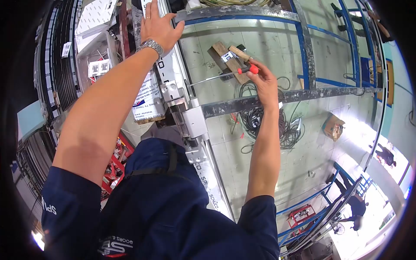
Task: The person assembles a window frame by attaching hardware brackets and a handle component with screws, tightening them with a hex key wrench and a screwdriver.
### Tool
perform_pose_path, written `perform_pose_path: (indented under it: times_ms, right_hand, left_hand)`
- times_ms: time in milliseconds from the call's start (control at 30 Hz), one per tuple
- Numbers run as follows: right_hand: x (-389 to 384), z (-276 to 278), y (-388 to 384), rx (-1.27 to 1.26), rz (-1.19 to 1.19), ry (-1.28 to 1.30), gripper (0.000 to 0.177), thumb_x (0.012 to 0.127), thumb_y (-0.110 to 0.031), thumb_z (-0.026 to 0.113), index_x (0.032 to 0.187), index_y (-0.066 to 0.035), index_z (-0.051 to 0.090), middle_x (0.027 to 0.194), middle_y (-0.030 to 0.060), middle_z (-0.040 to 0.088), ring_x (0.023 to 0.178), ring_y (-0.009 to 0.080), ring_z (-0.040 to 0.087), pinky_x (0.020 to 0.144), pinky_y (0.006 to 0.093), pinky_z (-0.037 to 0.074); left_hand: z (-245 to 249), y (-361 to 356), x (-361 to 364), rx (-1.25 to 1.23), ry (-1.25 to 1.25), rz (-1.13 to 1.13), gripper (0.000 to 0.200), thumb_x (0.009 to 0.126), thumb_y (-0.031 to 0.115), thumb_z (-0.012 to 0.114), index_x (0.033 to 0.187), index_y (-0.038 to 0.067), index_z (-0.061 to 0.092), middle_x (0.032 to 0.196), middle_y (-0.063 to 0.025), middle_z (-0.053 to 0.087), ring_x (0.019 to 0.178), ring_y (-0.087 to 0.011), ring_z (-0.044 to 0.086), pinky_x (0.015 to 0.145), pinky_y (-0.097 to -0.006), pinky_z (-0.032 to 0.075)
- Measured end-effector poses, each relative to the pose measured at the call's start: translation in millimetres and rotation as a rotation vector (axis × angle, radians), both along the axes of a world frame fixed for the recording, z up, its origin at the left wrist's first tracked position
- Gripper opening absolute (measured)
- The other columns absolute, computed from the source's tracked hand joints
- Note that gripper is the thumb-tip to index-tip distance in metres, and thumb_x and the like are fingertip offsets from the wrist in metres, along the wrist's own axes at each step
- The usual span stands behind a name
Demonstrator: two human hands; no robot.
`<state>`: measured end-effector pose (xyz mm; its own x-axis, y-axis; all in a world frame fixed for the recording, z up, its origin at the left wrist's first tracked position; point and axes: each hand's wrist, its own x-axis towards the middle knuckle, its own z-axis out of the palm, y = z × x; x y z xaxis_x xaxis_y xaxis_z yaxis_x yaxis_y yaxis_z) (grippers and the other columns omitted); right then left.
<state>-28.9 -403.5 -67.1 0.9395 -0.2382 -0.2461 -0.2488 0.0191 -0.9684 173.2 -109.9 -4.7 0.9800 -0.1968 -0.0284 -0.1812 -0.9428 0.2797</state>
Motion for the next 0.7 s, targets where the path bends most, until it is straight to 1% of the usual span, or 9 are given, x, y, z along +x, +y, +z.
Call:
perform_pose_path:
  times_ms: [100, 200, 300, 500, 600, 700]
  right_hand:
    - [0, -6, -3, -0.005, 0.007, 0.001, 0.043, 0.091, -0.004, 0.078, 0.133, -0.004, 0.068, 0.127, 0.0063, 0.070, 0.115, 0.0142, 0.064, 0.101, 0.0291, 0.050]
    - [-1, -11, -7, -0.041, 0.025, 0.019, 0.042, 0.091, -0.004, 0.078, 0.132, -0.004, 0.069, 0.126, 0.0059, 0.070, 0.115, 0.0139, 0.064, 0.101, 0.0292, 0.050]
    - [-2, -8, -7, -0.016, 0.026, 0.024, 0.041, 0.091, -0.004, 0.078, 0.131, -0.004, 0.069, 0.124, 0.0054, 0.071, 0.114, 0.0136, 0.064, 0.101, 0.0290, 0.049]
    - [1, -10, 4, -0.023, -0.021, 0.001, 0.038, 0.093, -0.007, 0.077, 0.130, -0.003, 0.070, 0.126, 0.0042, 0.066, 0.111, 0.0131, 0.063, 0.099, 0.0283, 0.049]
    - [0, -9, 5, -0.017, -0.018, -0.004, 0.036, 0.094, -0.008, 0.077, 0.129, -0.003, 0.070, 0.125, 0.0033, 0.064, 0.111, 0.0134, 0.062, 0.099, 0.0283, 0.049]
    - [-2, -11, 0, -0.073, 0.000, 0.066, 0.035, 0.094, -0.008, 0.076, 0.128, -0.003, 0.070, 0.121, 0.0031, 0.063, 0.112, 0.0133, 0.062, 0.097, 0.0276, 0.049]
  left_hand:
    - [2, -1, 1, 0.036, 0.020, 0.003, 0.056, 0.092, 0.046, 0.063, 0.132, 0.007, 0.071, 0.170, -0.0277, 0.013, 0.159, -0.0416, 0.012, 0.127, -0.0546, 0.019]
    - [0, -1, 1, 0.045, -0.013, -0.003, 0.054, 0.092, 0.044, 0.063, 0.130, 0.007, 0.072, 0.170, -0.0282, 0.014, 0.159, -0.0416, 0.013, 0.127, -0.0542, 0.019]
    - [5, -3, 2, 0.019, 0.024, 0.007, 0.053, 0.092, 0.043, 0.063, 0.129, 0.007, 0.072, 0.170, -0.0284, 0.014, 0.159, -0.0413, 0.013, 0.127, -0.0541, 0.019]
    - [2, -2, 2, 0.003, 0.009, 0.010, 0.051, 0.091, 0.042, 0.063, 0.127, 0.008, 0.073, 0.170, -0.0284, 0.014, 0.159, -0.0410, 0.013, 0.127, -0.0540, 0.019]
    - [6, -4, 2, 0.034, 0.037, 0.020, 0.051, 0.091, 0.042, 0.063, 0.127, 0.008, 0.073, 0.170, -0.0284, 0.014, 0.159, -0.0410, 0.013, 0.127, -0.0537, 0.019]
    - [2, -3, 1, 0.013, -0.007, 0.013, 0.051, 0.091, 0.042, 0.063, 0.127, 0.008, 0.073, 0.170, -0.0287, 0.014, 0.159, -0.0410, 0.013, 0.127, -0.0537, 0.019]
